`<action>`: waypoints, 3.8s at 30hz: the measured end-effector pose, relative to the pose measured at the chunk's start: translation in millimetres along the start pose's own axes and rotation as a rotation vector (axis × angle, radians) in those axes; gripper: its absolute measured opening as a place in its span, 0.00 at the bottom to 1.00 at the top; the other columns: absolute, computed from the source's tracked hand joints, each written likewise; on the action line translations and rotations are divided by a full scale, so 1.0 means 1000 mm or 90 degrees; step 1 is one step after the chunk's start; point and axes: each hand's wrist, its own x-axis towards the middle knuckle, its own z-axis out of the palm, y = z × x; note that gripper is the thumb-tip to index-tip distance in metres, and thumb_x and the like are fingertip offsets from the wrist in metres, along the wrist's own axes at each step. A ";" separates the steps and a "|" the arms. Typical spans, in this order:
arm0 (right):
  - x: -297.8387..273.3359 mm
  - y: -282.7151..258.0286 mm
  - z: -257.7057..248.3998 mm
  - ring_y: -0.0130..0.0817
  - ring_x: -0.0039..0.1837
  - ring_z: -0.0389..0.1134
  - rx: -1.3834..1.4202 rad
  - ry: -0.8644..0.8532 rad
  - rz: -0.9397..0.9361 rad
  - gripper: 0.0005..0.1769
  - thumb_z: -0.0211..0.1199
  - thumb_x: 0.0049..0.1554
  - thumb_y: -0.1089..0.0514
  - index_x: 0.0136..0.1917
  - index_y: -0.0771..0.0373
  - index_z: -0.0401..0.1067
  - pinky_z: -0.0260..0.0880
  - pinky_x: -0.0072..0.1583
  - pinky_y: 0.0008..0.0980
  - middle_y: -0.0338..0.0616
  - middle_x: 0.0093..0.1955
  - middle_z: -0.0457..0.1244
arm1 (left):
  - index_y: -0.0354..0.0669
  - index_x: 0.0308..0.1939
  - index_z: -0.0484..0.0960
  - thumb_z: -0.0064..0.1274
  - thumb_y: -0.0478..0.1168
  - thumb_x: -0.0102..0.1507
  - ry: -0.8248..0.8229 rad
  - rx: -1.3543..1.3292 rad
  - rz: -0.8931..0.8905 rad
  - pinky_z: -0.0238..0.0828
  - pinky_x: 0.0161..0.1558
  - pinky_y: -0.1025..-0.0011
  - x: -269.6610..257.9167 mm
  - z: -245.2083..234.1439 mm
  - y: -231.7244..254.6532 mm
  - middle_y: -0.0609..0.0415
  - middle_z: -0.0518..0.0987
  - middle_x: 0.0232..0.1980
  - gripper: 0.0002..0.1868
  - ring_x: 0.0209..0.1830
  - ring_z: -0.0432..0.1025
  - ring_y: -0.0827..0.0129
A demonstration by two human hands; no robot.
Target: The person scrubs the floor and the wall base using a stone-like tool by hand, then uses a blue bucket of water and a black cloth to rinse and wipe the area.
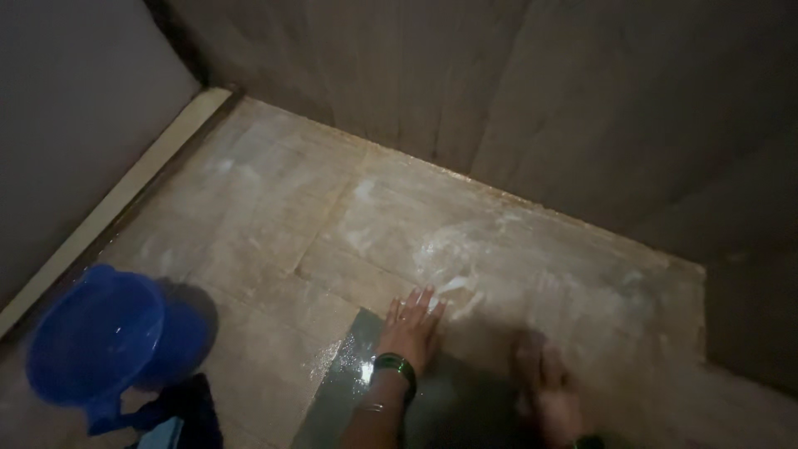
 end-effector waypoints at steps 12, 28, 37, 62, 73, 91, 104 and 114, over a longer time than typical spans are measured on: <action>0.124 0.036 -0.060 0.59 0.60 0.69 0.152 -0.126 0.176 0.50 0.69 0.49 0.39 0.79 0.41 0.49 0.73 0.57 0.52 0.56 0.75 0.54 | 0.55 0.77 0.57 0.49 0.53 0.66 0.064 -0.040 -0.023 0.28 0.79 0.55 -0.007 -0.001 0.003 0.51 0.45 0.83 0.36 0.83 0.40 0.59; 0.189 0.010 -0.100 0.60 0.63 0.66 0.131 -0.134 0.173 0.43 0.67 0.50 0.40 0.74 0.41 0.53 0.70 0.61 0.54 0.55 0.78 0.49 | 0.46 0.79 0.45 0.51 0.54 0.65 0.000 -0.009 -0.096 0.27 0.79 0.58 0.001 -0.003 0.002 0.45 0.38 0.84 0.46 0.83 0.34 0.55; 0.013 -0.053 -0.069 0.68 0.65 0.64 0.061 -0.161 0.011 0.60 0.71 0.43 0.38 0.81 0.42 0.42 0.71 0.58 0.60 0.57 0.83 0.44 | 0.38 0.78 0.48 0.48 0.56 0.65 0.071 0.025 -0.060 0.30 0.79 0.54 0.013 0.037 -0.015 0.42 0.44 0.83 0.45 0.83 0.38 0.53; 0.127 -0.095 -0.088 0.63 0.59 0.66 0.239 -0.085 0.095 0.58 0.74 0.42 0.45 0.79 0.45 0.46 0.73 0.55 0.55 0.59 0.74 0.50 | 0.64 0.73 0.63 0.48 0.54 0.65 0.175 -0.077 -0.148 0.30 0.78 0.52 0.014 0.014 -0.033 0.49 0.47 0.82 0.31 0.81 0.42 0.58; 0.133 -0.087 -0.093 0.58 0.59 0.70 0.219 -0.189 0.115 0.44 0.67 0.57 0.39 0.79 0.49 0.53 0.72 0.58 0.53 0.52 0.62 0.64 | 0.49 0.75 0.59 0.44 0.52 0.65 0.205 -0.086 -0.130 0.30 0.77 0.55 0.016 0.010 -0.069 0.48 0.50 0.81 0.34 0.81 0.42 0.57; 0.216 -0.094 -0.125 0.58 0.70 0.58 0.128 -0.183 0.007 0.32 0.60 0.56 0.45 0.74 0.38 0.59 0.65 0.65 0.55 0.46 0.81 0.47 | 0.43 0.77 0.50 0.37 0.58 0.69 0.166 -0.108 -0.126 0.31 0.77 0.58 0.015 0.007 -0.070 0.48 0.46 0.82 0.38 0.82 0.40 0.60; 0.241 -0.125 -0.127 0.61 0.70 0.59 0.185 0.003 -0.083 0.30 0.59 0.55 0.51 0.71 0.40 0.64 0.67 0.64 0.51 0.49 0.81 0.51 | 0.41 0.77 0.55 0.39 0.51 0.69 0.196 -0.049 -0.110 0.34 0.79 0.58 0.017 0.027 -0.078 0.47 0.52 0.82 0.35 0.82 0.43 0.57; 0.097 -0.134 -0.135 0.54 0.67 0.61 0.100 0.157 -0.173 0.32 0.60 0.49 0.45 0.68 0.40 0.66 0.56 0.65 0.73 0.45 0.74 0.53 | 0.40 0.75 0.59 0.40 0.51 0.67 0.226 -0.028 -0.106 0.35 0.78 0.58 0.021 0.023 -0.075 0.46 0.52 0.81 0.34 0.81 0.45 0.56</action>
